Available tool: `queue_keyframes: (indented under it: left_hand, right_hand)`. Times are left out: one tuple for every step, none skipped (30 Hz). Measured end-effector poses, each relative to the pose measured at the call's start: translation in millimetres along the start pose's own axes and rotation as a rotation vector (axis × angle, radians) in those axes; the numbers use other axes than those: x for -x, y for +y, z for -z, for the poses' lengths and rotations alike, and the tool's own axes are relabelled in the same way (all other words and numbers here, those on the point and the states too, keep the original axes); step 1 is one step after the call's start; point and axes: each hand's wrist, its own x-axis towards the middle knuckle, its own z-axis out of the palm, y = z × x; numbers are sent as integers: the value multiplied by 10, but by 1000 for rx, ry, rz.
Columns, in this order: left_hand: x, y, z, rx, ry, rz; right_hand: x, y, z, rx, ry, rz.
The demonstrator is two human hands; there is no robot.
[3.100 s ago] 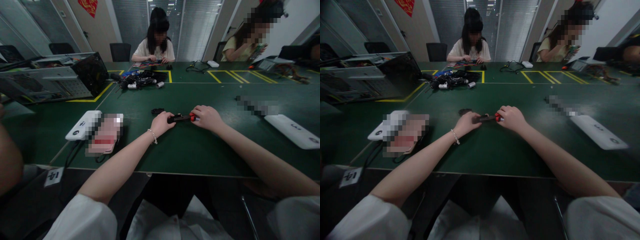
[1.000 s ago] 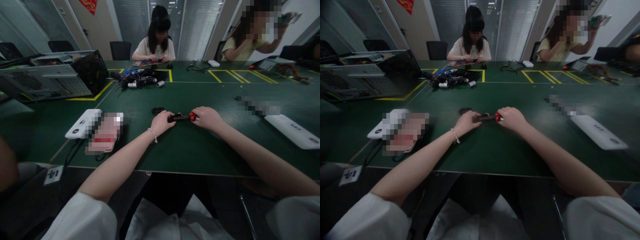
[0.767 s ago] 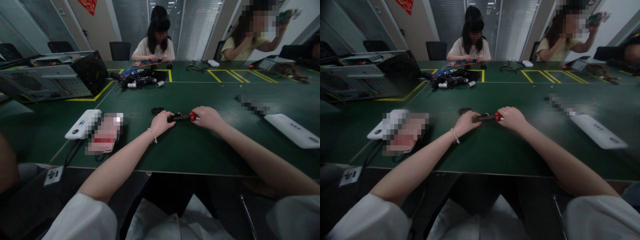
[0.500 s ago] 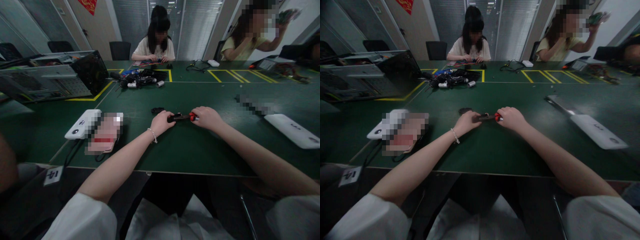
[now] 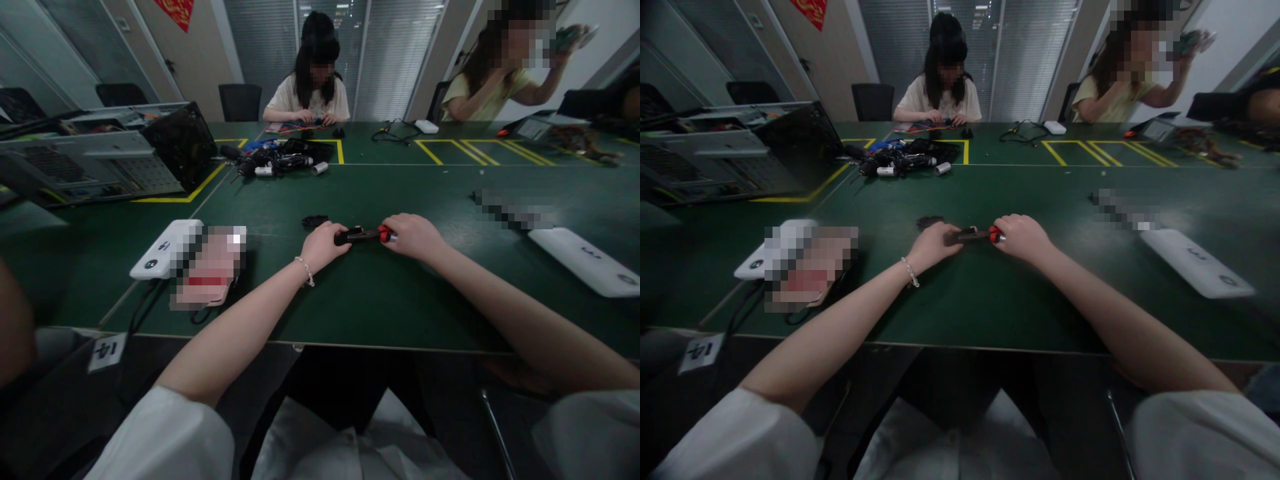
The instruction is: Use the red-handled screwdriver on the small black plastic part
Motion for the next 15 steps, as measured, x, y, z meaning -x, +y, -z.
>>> queue_keyframes:
  left_hand:
    - [1,4,4,-2,-2,4]
    - [2,8,9,-3,-4,7]
    - [2,12,12,-2,-7,8]
    - [3,16,15,-1,-10,8]
    - [3,19,17,2,-10,6]
    - [2,20,17,3,-8,5]
    - [1,21,15,5,-5,4]
    - [0,20,13,6,-3,2]
    - [-1,17,9,5,0,2]
    - [-3,14,4,5,2,1]
    - [-5,10,0,4,4,-2]
    - [-7,5,-4,4,3,-4]
    - [-8,1,-8,2,3,-5]
    - [-9,-2,-10,-1,3,-5]
    - [-9,-3,-10,-3,3,-3]
  right_hand:
    - [1,2,5,6,4,2]
    - [3,6,9,10,7,3]
    - [4,9,11,13,8,3]
    - [5,13,11,13,10,2]
    - [5,17,8,9,12,0]
    - [5,21,3,4,14,-3]
    - [4,23,-2,-2,14,-4]
    - [3,23,-8,-9,13,-4]
    - [1,22,-12,-13,12,-4]
    - [0,19,-14,-14,10,-3]
    - [-1,15,-15,-12,10,-1]
    - [-2,10,-13,-9,10,1]
    - [-2,5,-11,-4,10,1]
    - [-2,2,-7,3,11,-1]
    - [-2,1,-4,8,10,0]
